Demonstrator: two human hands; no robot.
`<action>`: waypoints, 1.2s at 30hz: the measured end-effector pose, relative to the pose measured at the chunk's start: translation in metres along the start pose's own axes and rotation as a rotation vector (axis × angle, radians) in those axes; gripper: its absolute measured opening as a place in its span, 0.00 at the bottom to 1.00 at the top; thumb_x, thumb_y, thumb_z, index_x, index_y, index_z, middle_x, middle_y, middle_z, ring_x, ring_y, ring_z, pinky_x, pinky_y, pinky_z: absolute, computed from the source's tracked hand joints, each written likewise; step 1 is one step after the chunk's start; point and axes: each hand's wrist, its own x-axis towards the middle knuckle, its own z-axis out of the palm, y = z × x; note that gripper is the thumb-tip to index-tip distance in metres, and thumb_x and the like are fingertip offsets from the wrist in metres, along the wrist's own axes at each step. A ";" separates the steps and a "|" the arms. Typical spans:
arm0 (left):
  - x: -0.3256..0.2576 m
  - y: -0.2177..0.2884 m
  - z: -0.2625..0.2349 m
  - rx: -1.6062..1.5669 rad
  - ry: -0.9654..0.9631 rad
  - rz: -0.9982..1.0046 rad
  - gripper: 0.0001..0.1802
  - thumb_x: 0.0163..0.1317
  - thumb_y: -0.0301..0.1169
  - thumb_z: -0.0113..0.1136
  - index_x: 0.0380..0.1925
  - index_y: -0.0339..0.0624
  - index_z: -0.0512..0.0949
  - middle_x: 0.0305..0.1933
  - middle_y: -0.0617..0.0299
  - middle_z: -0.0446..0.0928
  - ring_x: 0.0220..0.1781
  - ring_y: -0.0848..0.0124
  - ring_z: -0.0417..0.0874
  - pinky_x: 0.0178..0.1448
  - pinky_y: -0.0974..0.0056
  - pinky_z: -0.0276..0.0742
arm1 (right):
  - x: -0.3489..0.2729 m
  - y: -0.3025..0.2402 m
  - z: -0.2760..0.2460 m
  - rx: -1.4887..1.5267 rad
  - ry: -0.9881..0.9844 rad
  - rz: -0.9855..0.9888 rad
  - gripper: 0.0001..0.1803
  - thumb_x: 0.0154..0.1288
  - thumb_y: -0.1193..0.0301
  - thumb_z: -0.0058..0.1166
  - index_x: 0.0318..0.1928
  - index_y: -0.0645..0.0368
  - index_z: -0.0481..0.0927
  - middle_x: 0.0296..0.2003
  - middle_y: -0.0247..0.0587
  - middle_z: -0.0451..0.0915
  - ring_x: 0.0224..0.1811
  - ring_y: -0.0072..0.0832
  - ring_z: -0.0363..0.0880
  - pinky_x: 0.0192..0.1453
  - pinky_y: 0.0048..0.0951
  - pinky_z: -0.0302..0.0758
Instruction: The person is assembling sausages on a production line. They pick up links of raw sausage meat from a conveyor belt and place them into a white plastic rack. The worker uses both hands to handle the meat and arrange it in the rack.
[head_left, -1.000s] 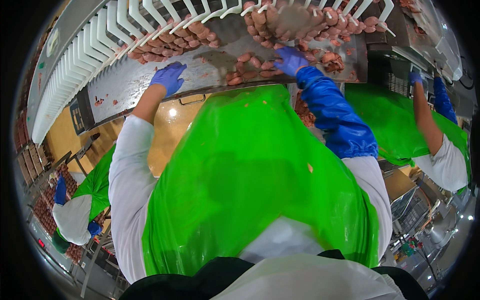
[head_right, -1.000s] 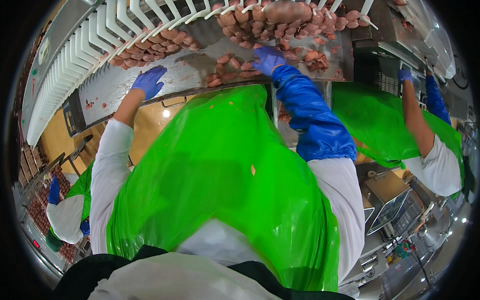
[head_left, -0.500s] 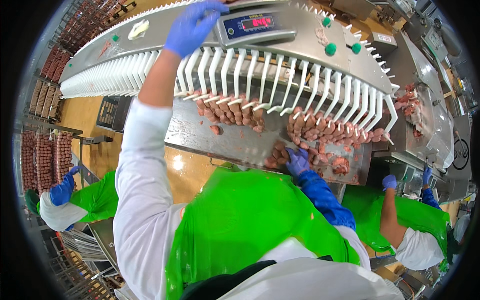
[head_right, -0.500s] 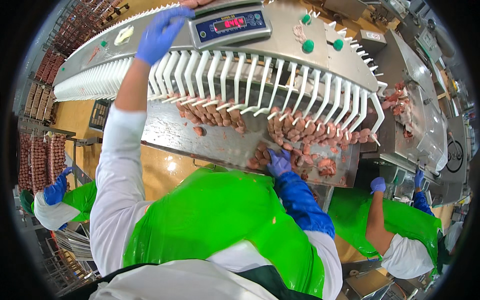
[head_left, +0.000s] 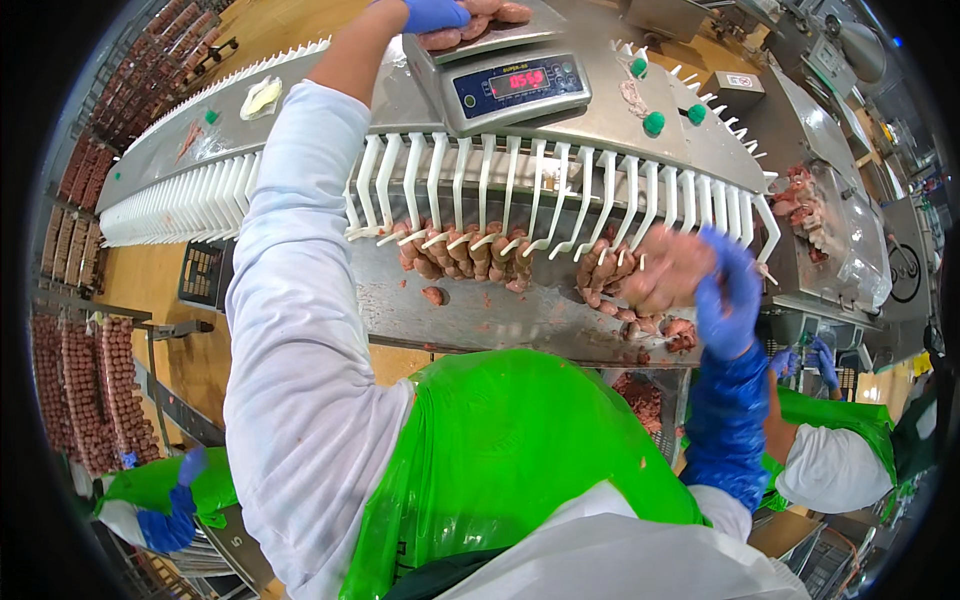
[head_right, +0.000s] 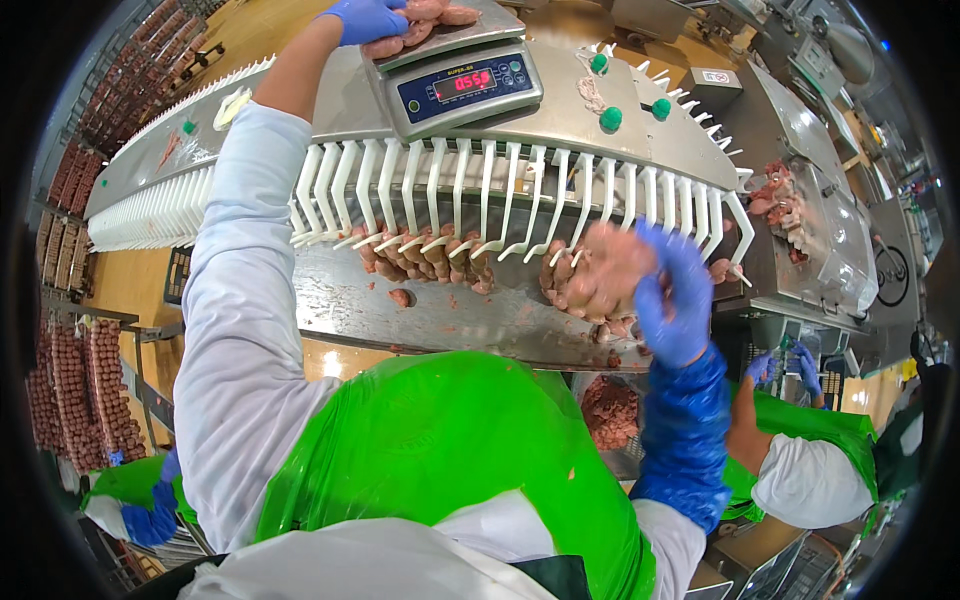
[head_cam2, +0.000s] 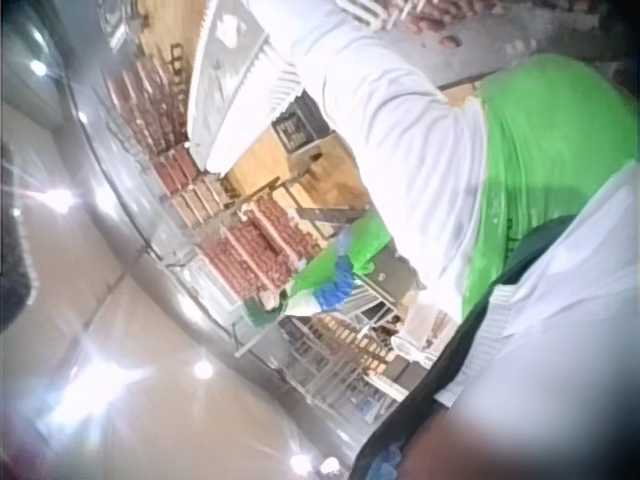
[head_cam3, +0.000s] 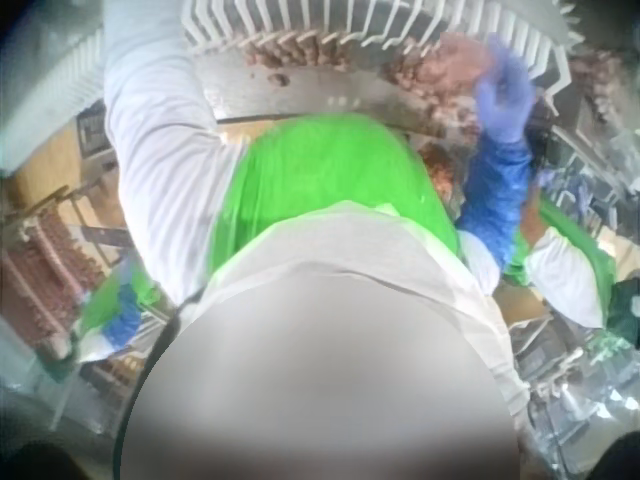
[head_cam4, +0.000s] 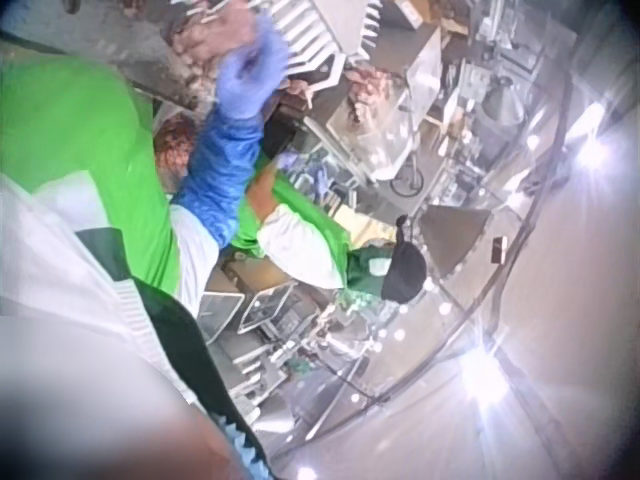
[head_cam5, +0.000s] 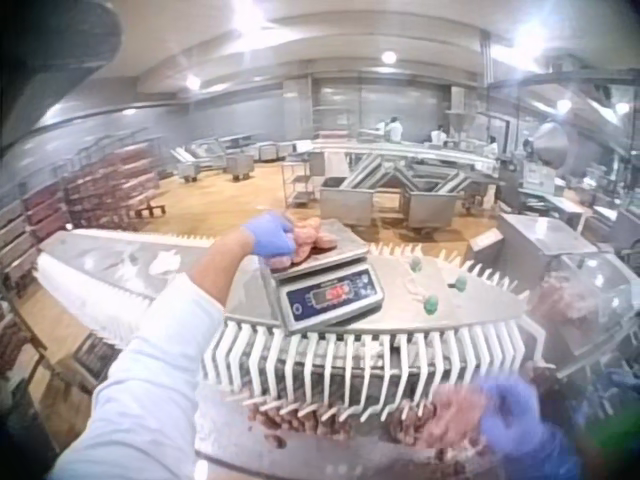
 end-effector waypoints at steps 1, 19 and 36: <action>0.002 -0.009 -0.002 -0.273 -0.017 -0.042 0.17 0.56 0.41 0.56 0.30 0.39 0.85 0.37 0.52 0.84 0.37 0.56 0.84 0.45 0.58 0.81 | 0.027 -0.005 -0.007 -0.014 0.006 -0.062 0.24 0.65 0.70 0.53 0.61 0.65 0.73 0.55 0.46 0.77 0.58 0.33 0.74 0.63 0.36 0.69; -0.254 -0.029 -0.129 -1.822 0.313 -0.043 0.15 0.73 0.33 0.49 0.53 0.37 0.72 0.42 0.58 0.79 0.38 0.73 0.79 0.32 0.71 0.74 | 0.442 0.013 0.102 0.223 0.102 -0.336 0.19 0.61 0.79 0.43 0.52 0.62 0.78 0.39 0.39 0.83 0.45 0.27 0.81 0.51 0.26 0.77; -0.455 0.050 -0.012 -1.506 0.663 -0.841 0.15 0.67 0.35 0.55 0.49 0.40 0.76 0.37 0.65 0.76 0.36 0.79 0.77 0.23 0.79 0.65 | 0.333 0.006 0.180 -0.708 -0.365 -0.606 0.06 0.57 0.69 0.52 0.34 0.55 0.77 0.27 0.52 0.81 0.31 0.52 0.81 0.35 0.51 0.74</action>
